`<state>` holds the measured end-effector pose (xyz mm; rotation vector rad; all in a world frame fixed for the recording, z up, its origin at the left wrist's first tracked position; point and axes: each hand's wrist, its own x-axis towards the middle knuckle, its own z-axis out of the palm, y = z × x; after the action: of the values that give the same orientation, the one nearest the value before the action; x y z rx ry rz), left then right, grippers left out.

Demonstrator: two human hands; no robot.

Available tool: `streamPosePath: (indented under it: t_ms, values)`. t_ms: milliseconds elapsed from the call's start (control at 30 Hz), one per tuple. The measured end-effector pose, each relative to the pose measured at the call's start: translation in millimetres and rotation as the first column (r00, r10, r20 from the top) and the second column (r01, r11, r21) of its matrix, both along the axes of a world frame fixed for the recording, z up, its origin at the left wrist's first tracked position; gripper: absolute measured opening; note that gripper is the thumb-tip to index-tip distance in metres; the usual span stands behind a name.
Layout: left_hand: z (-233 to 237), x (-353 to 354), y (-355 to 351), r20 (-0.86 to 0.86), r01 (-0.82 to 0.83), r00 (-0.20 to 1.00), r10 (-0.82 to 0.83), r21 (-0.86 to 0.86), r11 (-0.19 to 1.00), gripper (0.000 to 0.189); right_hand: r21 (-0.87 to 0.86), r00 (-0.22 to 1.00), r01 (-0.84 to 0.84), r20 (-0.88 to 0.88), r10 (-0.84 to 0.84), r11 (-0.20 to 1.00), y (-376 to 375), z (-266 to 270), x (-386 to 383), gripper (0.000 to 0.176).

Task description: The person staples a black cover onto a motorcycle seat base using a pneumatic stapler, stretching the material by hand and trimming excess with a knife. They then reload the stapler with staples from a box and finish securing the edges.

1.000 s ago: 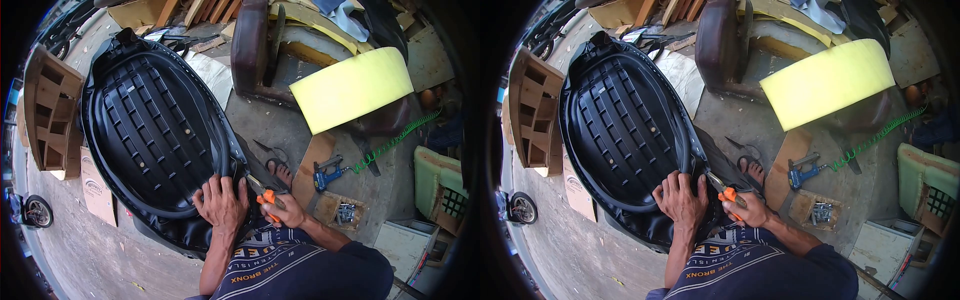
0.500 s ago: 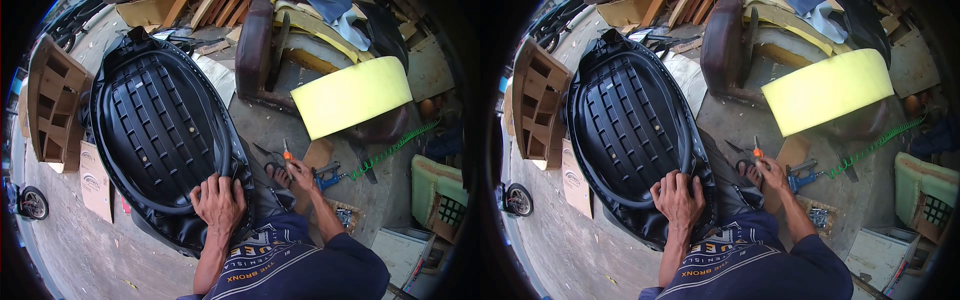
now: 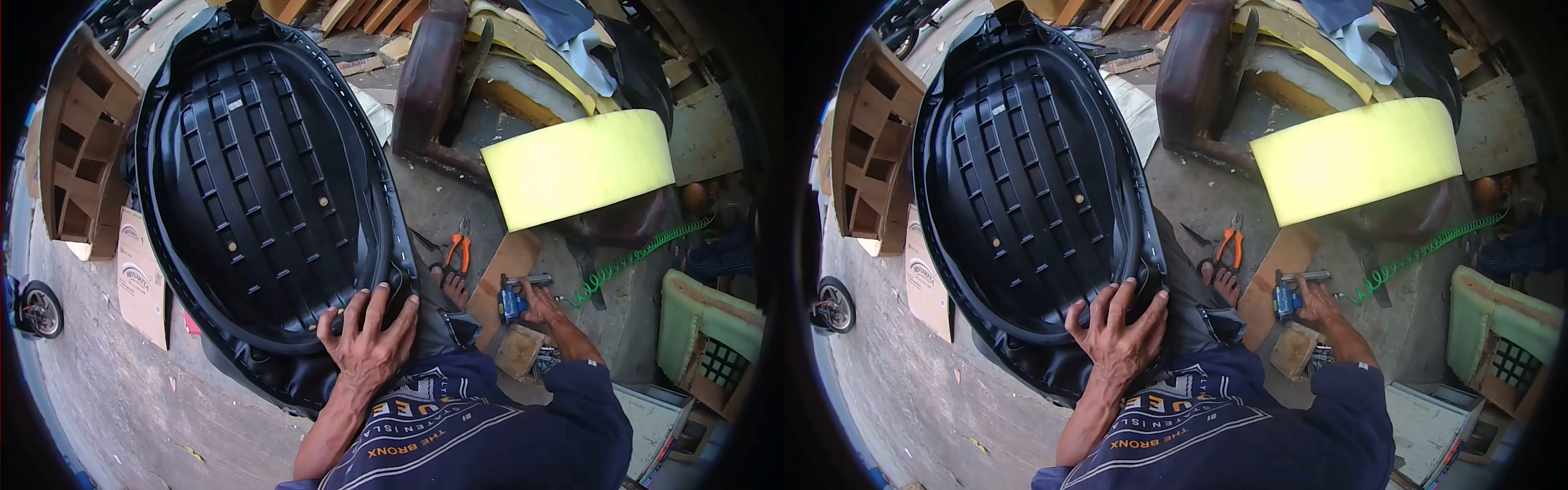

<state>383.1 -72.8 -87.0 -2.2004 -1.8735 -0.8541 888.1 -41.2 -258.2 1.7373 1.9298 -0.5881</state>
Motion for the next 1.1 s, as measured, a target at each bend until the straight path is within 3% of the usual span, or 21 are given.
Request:
streamPosePath:
  t_ms: [67, 100, 133, 200, 233, 300, 333, 400, 433, 467, 500, 533, 600, 667, 733, 767, 833, 933, 1100]
  values:
    - [-0.3, -1.9, -5.3, 0.000, 0.011, 1.000, -0.011, -0.018, 1.000, 0.034, -0.105, 0.989, 0.009, -0.146, -0.024, 0.994, 8.7, 23.0, -27.2, 0.097]
    - [-0.9, -1.3, -3.9, 0.001, 0.024, 1.000, -0.024, -0.030, 0.999, 0.034, -0.117, 0.989, 0.034, -0.139, -0.050, 0.993, 19.4, 55.4, -61.2, 0.081]
    - [-1.5, 0.9, -2.8, 0.008, 0.021, 1.000, -0.021, -0.032, 0.999, 0.034, -0.119, 0.990, 0.032, -0.132, -0.048, 0.992, 33.0, 75.9, -87.5, 0.081]
    - [-1.9, 4.6, -5.7, -0.005, 0.021, 1.000, -0.021, -0.066, 0.998, 0.032, -0.143, 0.924, 0.319, -0.175, -0.341, 0.937, 42.0, 95.6, -123.9, 0.072]
    - [-0.9, 5.7, -4.4, -0.006, 0.036, 0.999, -0.037, -0.063, 0.997, 0.032, -0.141, 0.918, 0.333, -0.178, -0.355, 0.932, 40.3, 83.0, -130.3, 0.072]
    - [8.1, 6.6, -6.6, -0.010, 0.027, 1.000, -0.028, -0.099, 0.995, 0.033, 0.101, 0.859, 0.441, -0.334, -0.387, 0.892, 40.4, 39.8, -139.6, 0.068]
    - [14.9, 6.9, -9.9, 0.027, 0.055, 0.998, -0.052, -0.141, 0.989, 0.044, 0.114, 0.860, 0.436, -0.346, -0.375, 0.893, 47.1, 26.3, -144.2, 0.068]
    - [31.0, 15.9, -24.3, 0.070, 0.083, 0.995, -0.065, -0.300, 0.950, 0.064, 0.331, 0.966, 0.248, -0.149, -0.209, 0.910, 45.3, -0.9, -158.9, 0.073]
    - [31.5, 14.5, -31.1, 0.042, 0.109, 0.994, -0.101, -0.340, 0.934, 0.080, 0.391, 0.971, 0.237, -0.080, -0.223, 0.889, 45.1, -14.3, -164.6, 0.079]
    - [36.6, 12.6, -28.5, 0.038, 0.074, 0.997, -0.065, -0.341, 0.937, 0.080, 0.390, 0.979, 0.206, -0.084, -0.188, 0.898, 60.4, 6.2, -184.3, 0.079]
    - [43.8, 8.4, -29.9, 0.042, 0.084, 0.996, -0.074, -0.334, 0.939, 0.082, 0.375, 0.884, 0.301, -0.454, -0.109, 0.877, 65.2, 25.6, -202.1, 0.079]
    - [52.4, 4.5, -29.4, 0.040, 0.097, 0.995, -0.089, -0.319, 0.943, 0.084, 0.320, 0.651, 0.396, -0.759, -0.017, 0.861, 74.0, 61.3, -228.2, 0.080]
    - [80.4, -3.7, -25.6, 0.113, 0.111, 0.991, -0.076, -0.346, 0.932, 0.083, 0.439, 0.327, 0.167, -0.869, 0.370, 0.883, 92.6, 155.8, -277.4, 0.083]
    - [115.4, -16.9, -19.8, 0.123, 0.124, 0.989, -0.080, -0.410, 0.904, 0.084, 0.649, -0.068, -0.014, -0.759, 0.647, 0.760, 110.2, 200.4, -317.2, 0.086]
    - [153.7, -31.6, -14.5, 0.103, 0.113, 0.992, -0.075, -0.434, 0.894, 0.086, 0.798, -0.158, -0.230, -0.595, 0.788, 0.557, 131.2, 224.5, -338.0, 0.088]
    - [169.6, -38.7, -16.2, 0.129, 0.118, 0.989, -0.068, -0.432, 0.894, 0.086, 0.808, -0.204, -0.214, -0.586, 0.784, 0.549, 143.6, 224.7, -350.7, 0.088]
    - [194.4, -49.9, -19.8, 0.233, 0.139, 0.972, -0.034, -0.452, 0.881, 0.084, 0.887, -0.384, -0.115, -0.455, 0.803, 0.448, 164.1, 227.1, -379.2, 0.084]
    - [224.5, -49.5, -23.2, 0.348, 0.148, 0.937, 0.033, -0.480, 0.865, 0.089, 0.907, -0.373, 0.154, -0.314, 0.873, 0.393, 164.4, 239.5, -406.6, 0.079]
    - [237.8, -43.0, -29.2, 0.315, 0.100, 0.947, 0.070, -0.492, 0.865, 0.082, 0.862, -0.367, 0.365, -0.214, 0.905, 0.352, 154.4, 248.6, -425.6, 0.072]
